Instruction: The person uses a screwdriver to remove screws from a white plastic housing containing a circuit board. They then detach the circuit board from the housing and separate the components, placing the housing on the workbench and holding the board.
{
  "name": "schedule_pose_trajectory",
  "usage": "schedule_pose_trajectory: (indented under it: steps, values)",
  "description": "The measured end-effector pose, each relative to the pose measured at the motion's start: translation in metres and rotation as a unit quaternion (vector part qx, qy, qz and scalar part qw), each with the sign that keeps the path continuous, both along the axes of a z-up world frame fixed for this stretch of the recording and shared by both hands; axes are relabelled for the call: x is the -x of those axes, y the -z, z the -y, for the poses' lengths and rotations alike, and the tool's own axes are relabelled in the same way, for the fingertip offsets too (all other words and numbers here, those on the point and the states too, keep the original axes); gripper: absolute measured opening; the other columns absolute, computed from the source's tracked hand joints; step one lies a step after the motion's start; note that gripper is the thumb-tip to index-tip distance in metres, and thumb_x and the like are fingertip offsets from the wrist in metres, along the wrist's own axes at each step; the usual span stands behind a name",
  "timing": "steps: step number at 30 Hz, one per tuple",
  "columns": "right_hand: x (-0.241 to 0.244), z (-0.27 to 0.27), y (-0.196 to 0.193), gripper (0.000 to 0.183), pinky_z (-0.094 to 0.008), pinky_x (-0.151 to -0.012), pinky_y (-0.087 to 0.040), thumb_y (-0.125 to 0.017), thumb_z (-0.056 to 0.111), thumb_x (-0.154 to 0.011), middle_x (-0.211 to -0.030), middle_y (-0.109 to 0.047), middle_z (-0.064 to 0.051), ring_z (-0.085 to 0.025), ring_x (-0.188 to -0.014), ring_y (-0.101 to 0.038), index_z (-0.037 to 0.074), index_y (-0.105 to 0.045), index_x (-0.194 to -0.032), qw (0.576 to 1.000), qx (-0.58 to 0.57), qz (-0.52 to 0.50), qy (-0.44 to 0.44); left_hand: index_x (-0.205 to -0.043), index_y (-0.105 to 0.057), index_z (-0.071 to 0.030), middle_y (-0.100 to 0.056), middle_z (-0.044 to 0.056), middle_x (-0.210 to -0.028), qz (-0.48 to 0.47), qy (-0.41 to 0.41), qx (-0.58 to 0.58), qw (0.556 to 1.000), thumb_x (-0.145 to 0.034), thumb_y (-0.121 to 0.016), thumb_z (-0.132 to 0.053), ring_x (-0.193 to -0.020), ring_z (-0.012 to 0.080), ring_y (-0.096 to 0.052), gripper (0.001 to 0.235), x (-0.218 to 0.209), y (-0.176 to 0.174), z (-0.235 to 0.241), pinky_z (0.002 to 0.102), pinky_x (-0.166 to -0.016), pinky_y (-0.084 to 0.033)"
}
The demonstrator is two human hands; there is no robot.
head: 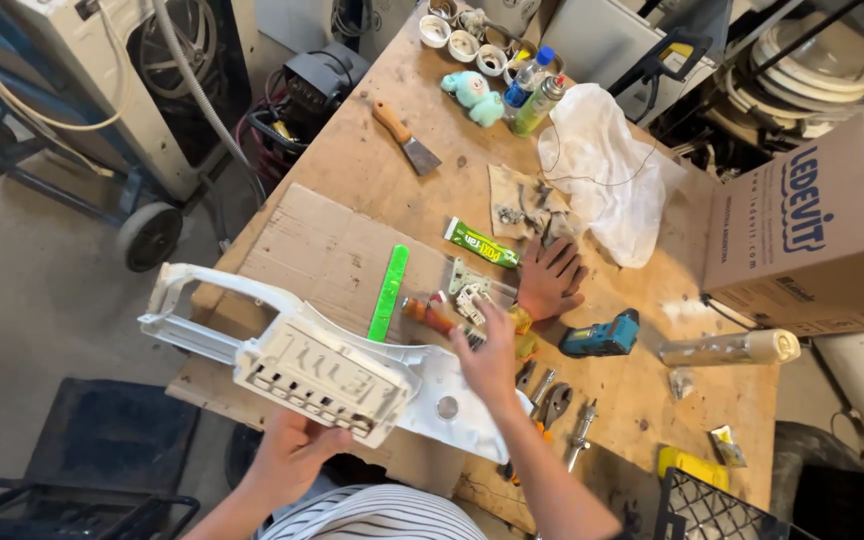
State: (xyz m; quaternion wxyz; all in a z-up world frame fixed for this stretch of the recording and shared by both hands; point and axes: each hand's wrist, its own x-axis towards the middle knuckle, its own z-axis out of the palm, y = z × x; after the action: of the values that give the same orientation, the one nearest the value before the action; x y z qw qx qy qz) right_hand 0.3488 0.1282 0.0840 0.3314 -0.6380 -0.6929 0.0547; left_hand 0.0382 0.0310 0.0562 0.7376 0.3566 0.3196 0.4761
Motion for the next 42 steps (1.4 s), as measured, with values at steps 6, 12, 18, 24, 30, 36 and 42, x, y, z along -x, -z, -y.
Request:
schedule_pose_trajectory:
  steps: [6,12,18,24,30,36,42]
  values:
    - [0.061,0.087,-0.071,0.065,-0.040,-0.100,-0.049,-0.074,0.029,-0.088,-0.130,-0.063,-0.010,-0.023,-0.121,-0.061,-0.006,-0.050,-0.138,0.647,0.210,-0.729,-0.078,-0.131,-0.060,0.003,-0.073,0.010,-0.121,0.010,0.016,-0.022,1.000,-0.087,-0.074,0.006,-0.112,0.0158,-0.067,0.046,-0.029,-0.061,-0.017,0.033,-0.098,-0.053]
    - [0.076,0.109,-0.112,0.059,-0.044,-0.105,-0.053,-0.073,0.024,-0.093,-0.131,-0.065,-0.013,-0.023,-0.121,-0.063,-0.001,-0.049,-0.140,0.659,0.251,-0.695,-0.140,-0.121,-0.065,0.004,-0.077,0.012,-0.111,-0.017,0.048,-0.003,0.999,-0.083,-0.078,0.004,-0.100,0.0179,-0.074,0.041,-0.043,-0.092,-0.026,0.034,-0.087,-0.062]
    - [0.068,0.120,-0.094,0.060,-0.043,-0.099,-0.058,-0.079,0.014,-0.088,-0.125,-0.071,-0.015,-0.024,-0.113,-0.069,-0.004,-0.052,-0.139,0.692,0.235,-0.677,-0.085,-0.114,-0.070,0.005,-0.079,0.011,-0.104,-0.040,0.069,0.021,0.997,-0.078,-0.081,0.005,-0.092,0.0172,-0.074,0.038,-0.043,-0.076,-0.024,0.034,-0.081,-0.062]
    - [0.069,0.141,-0.061,0.059,-0.040,-0.091,-0.062,-0.080,0.006,-0.086,-0.121,-0.071,-0.012,-0.021,-0.106,-0.072,-0.001,-0.055,-0.139,0.625,0.260,-0.736,-0.033,-0.142,-0.048,-0.002,-0.062,0.010,-0.139,-0.168,0.176,-0.077,0.967,-0.073,-0.087,0.000,-0.125,0.0189,-0.059,0.079,-0.006,-0.004,-0.019,0.037,-0.104,-0.050]
    - [0.069,0.158,-0.060,0.056,-0.036,-0.093,-0.061,-0.076,0.002,-0.093,-0.123,-0.072,-0.011,-0.020,-0.106,-0.071,-0.002,-0.054,-0.145,0.583,0.258,-0.767,-0.071,-0.160,-0.015,-0.005,-0.050,0.014,-0.148,-0.098,0.208,-0.147,0.962,-0.067,-0.086,-0.004,-0.135,0.0241,-0.051,0.117,-0.013,0.012,-0.041,0.042,-0.111,-0.040]
    - [0.055,0.179,-0.051,0.054,-0.032,-0.090,-0.060,-0.075,-0.002,-0.090,-0.123,-0.072,-0.008,-0.015,-0.103,-0.071,-0.002,-0.058,-0.141,0.606,0.216,-0.765,-0.005,-0.153,-0.031,-0.003,-0.051,0.013,-0.146,-0.156,0.151,-0.120,0.969,-0.059,-0.086,0.001,-0.132,0.0261,-0.054,0.109,-0.041,0.030,-0.030,0.045,-0.108,-0.046]
    - [0.035,0.206,-0.043,0.051,-0.031,-0.095,-0.058,-0.078,-0.004,-0.090,-0.122,-0.074,-0.010,-0.016,-0.106,-0.071,-0.006,-0.060,-0.138,0.609,0.152,-0.779,0.016,-0.154,-0.031,-0.003,-0.055,0.016,-0.142,-0.111,0.233,-0.074,0.963,-0.062,-0.085,0.004,-0.130,0.0293,-0.057,0.107,-0.050,0.048,-0.036,0.048,-0.105,-0.049]
